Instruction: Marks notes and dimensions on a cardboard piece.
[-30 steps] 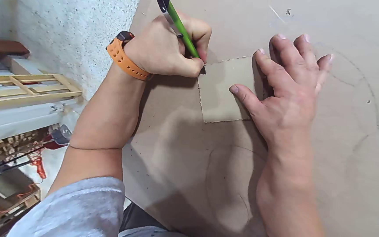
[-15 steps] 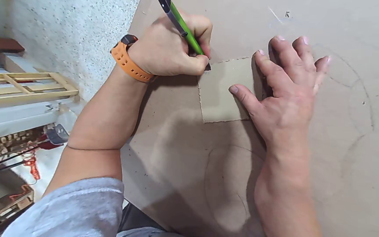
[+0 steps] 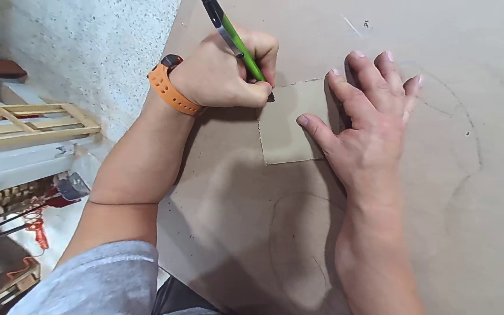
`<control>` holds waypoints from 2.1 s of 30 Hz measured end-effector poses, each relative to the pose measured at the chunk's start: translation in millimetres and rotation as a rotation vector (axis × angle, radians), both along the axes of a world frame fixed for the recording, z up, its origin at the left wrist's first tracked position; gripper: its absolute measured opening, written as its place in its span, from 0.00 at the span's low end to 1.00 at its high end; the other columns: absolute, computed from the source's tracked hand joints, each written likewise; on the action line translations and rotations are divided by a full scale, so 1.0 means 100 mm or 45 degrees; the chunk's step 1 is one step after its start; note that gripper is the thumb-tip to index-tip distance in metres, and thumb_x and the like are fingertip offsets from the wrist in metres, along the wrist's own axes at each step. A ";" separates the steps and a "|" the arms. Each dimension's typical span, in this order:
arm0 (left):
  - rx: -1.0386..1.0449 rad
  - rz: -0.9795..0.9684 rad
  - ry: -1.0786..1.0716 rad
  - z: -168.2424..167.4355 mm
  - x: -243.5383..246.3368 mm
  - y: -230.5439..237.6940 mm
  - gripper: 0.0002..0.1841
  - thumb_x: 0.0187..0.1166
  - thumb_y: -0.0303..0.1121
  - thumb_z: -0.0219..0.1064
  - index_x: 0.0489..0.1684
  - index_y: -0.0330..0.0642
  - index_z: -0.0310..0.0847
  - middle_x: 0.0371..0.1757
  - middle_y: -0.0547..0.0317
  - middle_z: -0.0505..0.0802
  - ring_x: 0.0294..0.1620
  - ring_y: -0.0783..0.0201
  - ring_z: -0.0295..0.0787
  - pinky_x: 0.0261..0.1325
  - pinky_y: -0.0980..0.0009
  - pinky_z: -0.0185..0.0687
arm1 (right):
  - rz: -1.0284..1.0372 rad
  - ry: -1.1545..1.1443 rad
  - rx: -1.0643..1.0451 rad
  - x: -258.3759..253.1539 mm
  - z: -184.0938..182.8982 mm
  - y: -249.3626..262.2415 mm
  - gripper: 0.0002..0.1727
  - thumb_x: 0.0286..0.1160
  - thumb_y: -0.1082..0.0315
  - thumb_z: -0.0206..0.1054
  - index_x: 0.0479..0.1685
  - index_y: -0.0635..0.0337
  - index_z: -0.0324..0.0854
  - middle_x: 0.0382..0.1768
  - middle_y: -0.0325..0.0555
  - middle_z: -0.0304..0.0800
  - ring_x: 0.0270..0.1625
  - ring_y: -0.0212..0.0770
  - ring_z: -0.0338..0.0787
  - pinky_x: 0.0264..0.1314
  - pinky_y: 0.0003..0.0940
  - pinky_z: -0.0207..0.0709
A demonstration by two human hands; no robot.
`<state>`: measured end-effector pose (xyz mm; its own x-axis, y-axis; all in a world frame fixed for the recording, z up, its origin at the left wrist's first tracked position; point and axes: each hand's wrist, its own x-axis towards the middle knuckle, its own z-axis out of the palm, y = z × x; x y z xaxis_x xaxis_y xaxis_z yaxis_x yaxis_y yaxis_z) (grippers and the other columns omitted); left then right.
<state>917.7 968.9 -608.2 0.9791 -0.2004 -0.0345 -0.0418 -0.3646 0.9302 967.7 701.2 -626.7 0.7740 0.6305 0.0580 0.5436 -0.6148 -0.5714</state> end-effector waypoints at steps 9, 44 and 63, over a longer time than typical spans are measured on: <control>0.038 -0.014 0.002 0.01 0.10 0.00 0.02 0.64 0.33 0.68 0.28 0.48 0.81 0.31 0.66 0.91 0.29 0.75 0.86 0.26 0.76 0.79 | 0.004 -0.001 0.005 -0.01 0.00 0.01 0.36 0.69 0.33 0.70 0.76 0.39 0.83 0.88 0.34 0.68 0.95 0.48 0.54 0.95 0.71 0.30; 0.220 -0.018 0.010 0.05 0.09 -0.05 0.04 0.67 0.36 0.69 0.28 0.47 0.84 0.31 0.65 0.92 0.28 0.77 0.85 0.25 0.77 0.77 | -0.006 -0.003 0.009 0.00 0.00 0.01 0.36 0.70 0.33 0.70 0.76 0.40 0.83 0.88 0.34 0.69 0.95 0.48 0.54 0.95 0.70 0.30; 0.229 -0.060 0.004 0.05 0.30 -0.17 0.04 0.65 0.36 0.68 0.28 0.48 0.83 0.30 0.67 0.91 0.27 0.78 0.83 0.24 0.78 0.75 | -0.003 0.013 0.014 0.01 0.02 0.01 0.35 0.70 0.34 0.70 0.76 0.39 0.83 0.88 0.34 0.70 0.95 0.48 0.56 0.95 0.71 0.32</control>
